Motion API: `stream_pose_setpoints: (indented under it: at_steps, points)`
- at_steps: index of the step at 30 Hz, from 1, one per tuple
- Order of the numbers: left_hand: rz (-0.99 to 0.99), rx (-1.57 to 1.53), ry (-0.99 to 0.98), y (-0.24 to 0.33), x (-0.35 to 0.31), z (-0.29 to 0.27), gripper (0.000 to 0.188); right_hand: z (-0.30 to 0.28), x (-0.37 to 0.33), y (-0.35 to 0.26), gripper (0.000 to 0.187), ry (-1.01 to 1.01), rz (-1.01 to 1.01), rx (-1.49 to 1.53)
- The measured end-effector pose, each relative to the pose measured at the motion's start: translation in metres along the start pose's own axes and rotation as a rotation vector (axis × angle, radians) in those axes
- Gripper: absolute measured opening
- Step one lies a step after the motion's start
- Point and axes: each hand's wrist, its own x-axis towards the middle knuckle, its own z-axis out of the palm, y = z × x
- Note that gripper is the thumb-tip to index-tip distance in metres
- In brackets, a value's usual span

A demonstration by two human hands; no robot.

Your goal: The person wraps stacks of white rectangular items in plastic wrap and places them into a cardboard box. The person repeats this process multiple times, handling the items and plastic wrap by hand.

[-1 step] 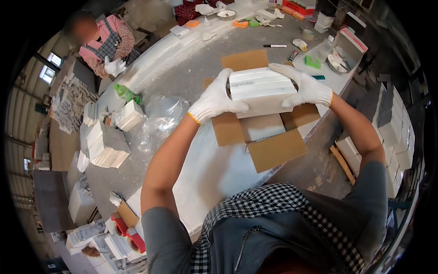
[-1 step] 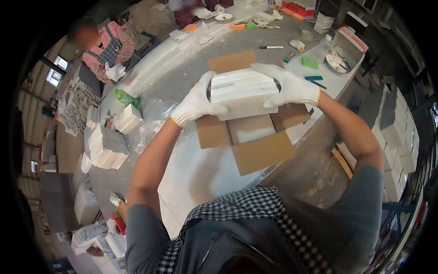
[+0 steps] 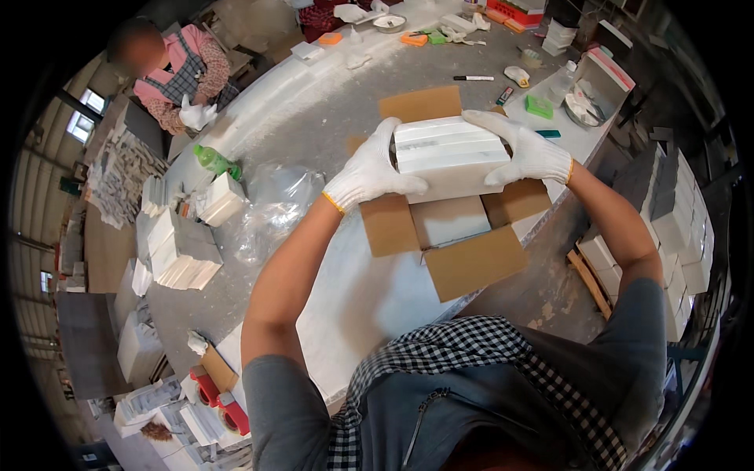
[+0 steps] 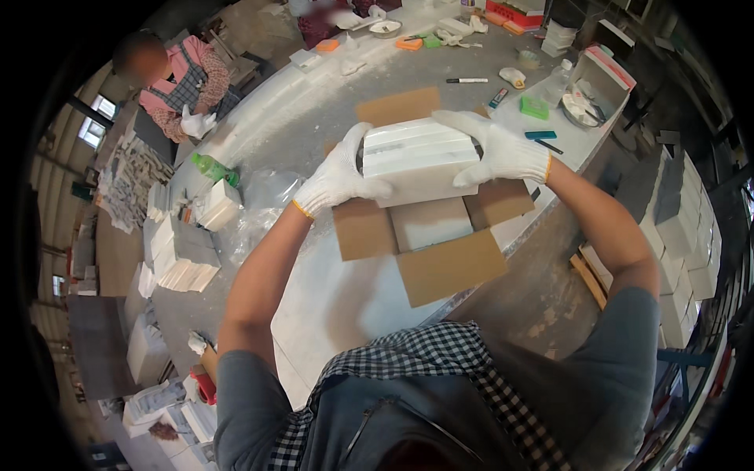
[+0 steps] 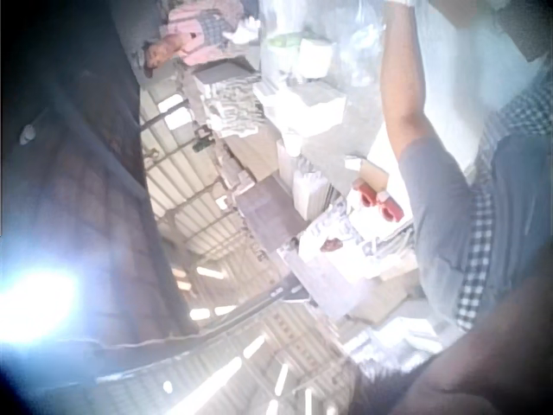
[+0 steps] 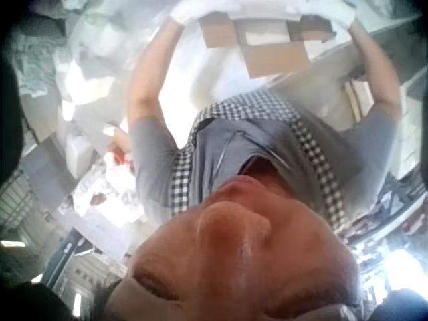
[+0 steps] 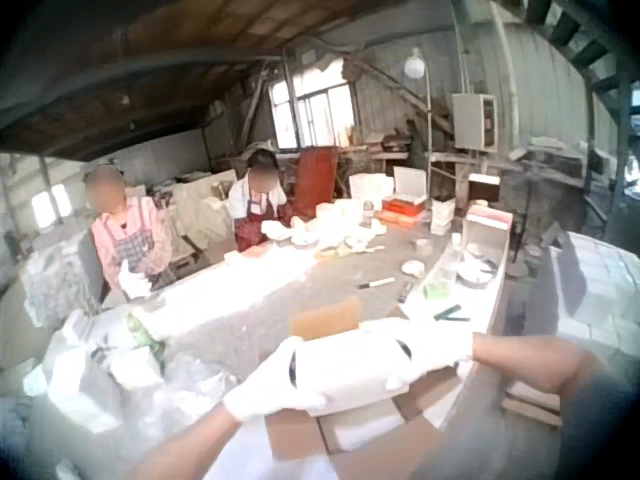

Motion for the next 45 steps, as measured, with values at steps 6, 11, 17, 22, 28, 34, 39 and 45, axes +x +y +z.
stream_pose_setpoints:
  at_steps: [6, 11, 17, 22, 28, 34, 39, 45]
  points:
    - [-0.030, 0.358, 0.091, -0.034, 0.025, -0.004, 0.108, 0.002, 0.037, 0.037, 0.112, -0.086, -0.017, -0.069]
    - [0.000, 0.486, 0.202, -0.050, 0.022, 0.006, 0.104, 0.007, 0.053, 0.056, 0.108, -0.058, -0.159, -0.259]
    - [-0.072, 0.761, 0.081, -0.027, 0.022, 0.019, 0.110, 0.020, 0.044, 0.055, 0.106, -0.064, -0.128, -0.514]
    - [0.088, 0.957, 0.190, -0.038, 0.025, 0.036, 0.100, 0.033, 0.037, 0.069, 0.093, 0.021, -0.205, -0.698]
    - [0.023, 1.135, 0.183, -0.038, 0.030, 0.057, 0.075, 0.056, 0.027, 0.046, 0.059, 0.109, -0.257, -0.930]
    - [-0.070, 1.144, 0.131, -0.039, 0.032, 0.064, 0.067, 0.084, 0.024, 0.036, 0.040, -0.111, -0.477, -0.668]
    - [0.239, 0.711, 0.490, -0.041, -0.005, 0.053, 0.043, 0.086, 0.019, 0.002, 0.042, -0.130, -0.438, -0.747]
    - [0.113, 0.300, 1.040, -0.047, -0.086, 0.043, 0.029, 0.083, 0.022, -0.003, 0.036, -0.173, -0.311, -0.606]
